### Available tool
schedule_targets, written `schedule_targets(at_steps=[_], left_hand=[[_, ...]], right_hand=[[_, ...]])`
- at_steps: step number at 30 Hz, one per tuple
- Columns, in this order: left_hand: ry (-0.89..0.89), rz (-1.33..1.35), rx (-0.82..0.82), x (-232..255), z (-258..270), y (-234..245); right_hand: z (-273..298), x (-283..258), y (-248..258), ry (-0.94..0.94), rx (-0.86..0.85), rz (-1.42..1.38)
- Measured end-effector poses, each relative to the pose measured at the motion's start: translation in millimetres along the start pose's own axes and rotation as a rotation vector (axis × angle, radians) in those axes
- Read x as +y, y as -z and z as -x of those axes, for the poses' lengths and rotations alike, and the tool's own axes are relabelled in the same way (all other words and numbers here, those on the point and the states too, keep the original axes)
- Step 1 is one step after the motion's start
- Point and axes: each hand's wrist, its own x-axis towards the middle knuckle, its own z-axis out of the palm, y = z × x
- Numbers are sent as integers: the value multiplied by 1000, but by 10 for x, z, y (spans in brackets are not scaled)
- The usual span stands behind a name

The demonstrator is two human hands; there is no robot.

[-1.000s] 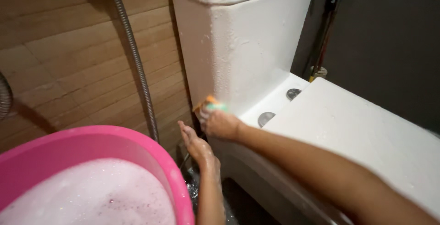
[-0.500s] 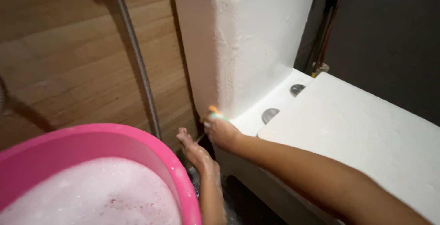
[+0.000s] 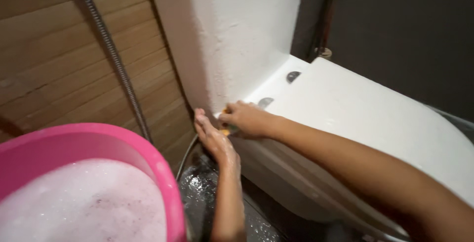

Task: The person scrubs the tiled bathroom walls and the toilet using a sponge and soapy water from a pink basin. They repeatedly dip the sponge into the basin to reload soap and scrub different sections of the wall and the toilet tank and seat.

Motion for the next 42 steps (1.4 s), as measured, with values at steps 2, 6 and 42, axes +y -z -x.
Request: schedule_targets(at_steps=[2,6,42], left_hand=[[-115,-44,18,17,67,-58],[-354,-70,52,41,203,-236],[-812,-1462,-785,-589,844,-1325]], right_hand=[[-75,-44,42,59,157,-69],[-11,-114,461,43,734,-99],[2247,1196,54,-754,495,93]])
